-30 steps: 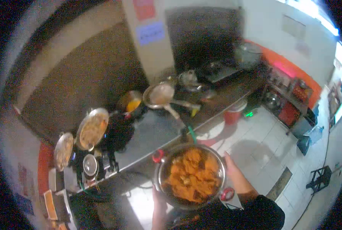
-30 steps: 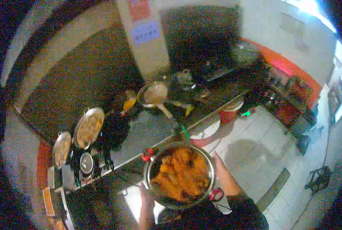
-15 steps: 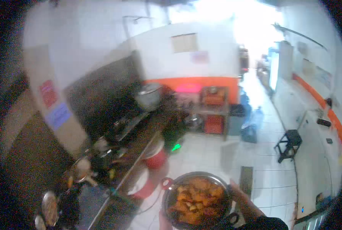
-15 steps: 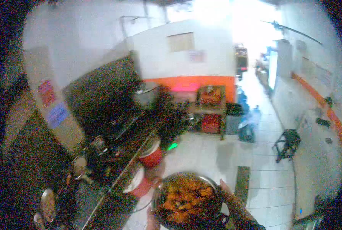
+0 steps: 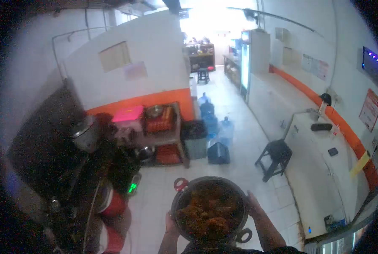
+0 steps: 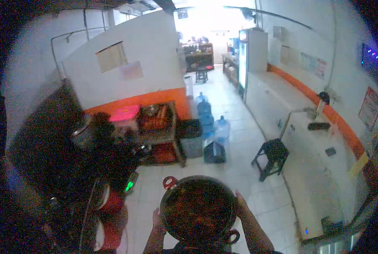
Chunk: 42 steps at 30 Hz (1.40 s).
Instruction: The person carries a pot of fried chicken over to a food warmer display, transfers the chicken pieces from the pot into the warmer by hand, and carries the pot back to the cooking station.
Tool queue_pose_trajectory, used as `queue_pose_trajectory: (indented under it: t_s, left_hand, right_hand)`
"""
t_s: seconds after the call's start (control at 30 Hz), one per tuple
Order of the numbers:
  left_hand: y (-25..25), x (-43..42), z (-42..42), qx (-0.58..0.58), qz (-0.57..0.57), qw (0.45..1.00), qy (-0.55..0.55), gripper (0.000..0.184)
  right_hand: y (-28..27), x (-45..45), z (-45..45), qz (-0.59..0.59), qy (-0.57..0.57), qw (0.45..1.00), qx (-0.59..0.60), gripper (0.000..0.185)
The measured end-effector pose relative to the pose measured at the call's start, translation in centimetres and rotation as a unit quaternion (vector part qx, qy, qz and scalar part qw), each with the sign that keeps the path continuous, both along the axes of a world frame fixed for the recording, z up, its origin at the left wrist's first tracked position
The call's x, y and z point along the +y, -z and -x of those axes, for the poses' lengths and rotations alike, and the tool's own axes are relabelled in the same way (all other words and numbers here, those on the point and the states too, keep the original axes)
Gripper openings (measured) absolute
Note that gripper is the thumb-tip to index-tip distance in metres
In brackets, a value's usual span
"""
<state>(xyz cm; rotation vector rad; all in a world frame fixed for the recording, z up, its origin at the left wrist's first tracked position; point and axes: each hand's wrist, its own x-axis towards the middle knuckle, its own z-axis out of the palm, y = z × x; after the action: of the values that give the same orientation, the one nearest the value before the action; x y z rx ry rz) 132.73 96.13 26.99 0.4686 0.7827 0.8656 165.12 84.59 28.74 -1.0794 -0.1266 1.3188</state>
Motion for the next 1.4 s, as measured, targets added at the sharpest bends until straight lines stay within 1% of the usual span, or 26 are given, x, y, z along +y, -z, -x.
queue_pose_trajectory:
  t_s: [0.03, 0.07, 0.1, 0.13, 0.2, 0.27, 0.3, 0.33, 0.37, 0.43, 0.47, 0.53, 0.6, 0.63, 0.67, 0.8, 0.87, 0.9, 1.0, 1.13, 1.17, 1.2, 1.27, 1.3, 1.33, 1.4]
  left_hand:
    - [-0.7, 2.0, -3.8, -0.013, -0.008, 1.0, 0.003, 0.036]
    - [-1.1, 4.4, -7.6, -0.027, -0.016, 0.999, 0.006, 0.037]
    - [1.4, 7.5, -10.8, -0.045, -0.067, 0.994, 0.071, 0.048]
    - [3.5, 9.9, -13.5, -0.056, -0.067, 0.993, 0.084, 0.048]
    - [5.3, 16.4, -22.4, 0.004, -0.113, 0.983, 0.141, 0.033]
    - [-0.7, 19.1, -30.5, -0.039, -0.069, 0.979, 0.185, 0.032]
    - [-2.6, 20.9, -34.0, 0.003, -0.112, 0.965, 0.238, 0.032]
    - [-3.5, 22.1, -36.4, 0.05, -0.155, 0.944, 0.288, 0.031]
    - [-3.1, 23.6, -39.5, 0.056, -0.148, 0.943, 0.294, 0.031]
    - [-0.5, 27.3, -46.9, -0.078, 0.001, 0.96, 0.27, 0.033]
    - [1.1, 29.6, -50.7, -0.078, 0.002, 0.959, 0.271, 0.033]
    - [2.5, 32.4, -57.8, -0.149, -0.012, 0.948, 0.281, 0.034]
    - [4.6, 34.7, -63.8, -0.131, 0.028, 0.948, 0.29, 0.038]
    - [3.9, 36.8, -68.2, -0.13, 0.014, 0.95, 0.283, 0.038]
    - [2.7, 39.7, -72.4, -0.126, -0.007, 0.953, 0.274, 0.039]
    - [0.9, 44.5, -78.4, -0.034, -0.025, 0.975, 0.22, 0.041]
    - [-0.7, 46.9, -81.9, 0.013, -0.072, 0.981, 0.182, 0.041]
    - [-1.3, 48.6, -84.0, -0.01, -0.003, 0.984, 0.176, 0.037]
    - [-2.9, 52.5, -90.2, 0.098, -0.22, 0.97, 0.04, 0.026]
    - [-8.1, 61.3, -98.7, 0.061, -0.177, 0.969, 0.159, 0.019]
    - [-8.2, 64.7, -101.6, 0.046, -0.18, 0.968, 0.169, 0.018]
    - [-8.3, 68.1, -104.5, 0.032, -0.182, 0.966, 0.18, 0.018]
    - [-5.8, 74.5, -110.1, -0.122, -0.026, 0.967, 0.222, 0.019]
    - [-5.0, 76.7, -112.5, -0.014, -0.167, 0.957, 0.235, 0.03]
    - [-4.9, 78.9, -114.7, 0.106, -0.295, 0.922, 0.228, 0.04]
    - [-1.4, 84.2, -119.3, 0.007, -0.22, 0.942, 0.255, 0.037]
  right_hand:
    - [1.8, 1.1, -3.7, 0.007, 0.014, 1.0, 0.025, 0.07]
    - [1.3, 2.4, -6.6, 0.004, 0.025, 1.0, 0.009, 0.07]
    - [0.3, 3.5, -9.3, 0.024, 0.062, 0.998, 0.009, 0.069]
    - [-0.5, 4.0, -11.5, 0.045, 0.101, 0.994, 0.013, 0.068]
    - [-0.9, 5.8, -17.0, -0.018, 0.201, 0.978, 0.049, 0.065]
    - [-0.3, 5.7, -24.0, 0.028, 0.202, 0.979, 0.013, 0.065]
    - [-1.9, 6.3, -26.4, 0.053, 0.234, 0.97, -0.031, 0.066]
    - [-3.1, 6.8, -28.0, 0.078, 0.262, 0.959, -0.069, 0.067]
    - [-4.1, 7.6, -29.7, 0.086, 0.265, 0.958, -0.062, 0.067]
    - [-5.9, 9.5, -33.7, 0.063, 0.283, 0.954, -0.079, 0.069]
    - [-5.2, 11.4, -37.4, 0.048, 0.291, 0.951, -0.093, 0.071]
    - [-3.4, 13.7, -44.6, 0.043, 0.269, 0.96, -0.07, 0.07]
    - [0.7, 15.6, -52.1, -0.044, 0.264, 0.963, -0.046, 0.068]
    - [1.0, 17.9, -55.2, -0.015, 0.33, 0.939, -0.093, 0.067]
    - [-0.7, 20.9, -59.6, -0.033, 0.323, 0.94, -0.105, 0.067]
    - [-2.7, 27.7, -68.9, -0.028, 0.222, 0.974, -0.025, 0.063]
    - [-2.4, 31.9, -76.0, -0.026, 0.191, 0.98, 0.04, 0.05]
    - [-3.7, 34.6, -77.7, 0.039, 0.224, 0.971, -0.076, 0.055]
    - [-3.2, 41.9, -84.0, 0.082, 0.237, 0.966, -0.068, 0.056]
    - [2.9, 49.8, -96.4, 0.018, 0.157, 0.986, -0.047, 0.068]
    - [-0.6, 52.8, -96.7, 0.036, 0.179, 0.981, -0.069, 0.068]
    - [-0.6, 55.9, -99.6, 0.023, 0.175, 0.981, -0.081, 0.068]
    - [0.3, 60.3, -104.7, -0.036, 0.208, 0.977, -0.007, 0.062]
    - [-0.1, 63.2, -107.9, -0.032, 0.19, 0.981, -0.012, 0.062]
    - [-1.0, 65.3, -109.6, -0.04, 0.2, 0.979, -0.017, 0.062]
    - [-2.0, 69.0, -112.1, -0.055, 0.228, 0.972, -0.015, 0.062]
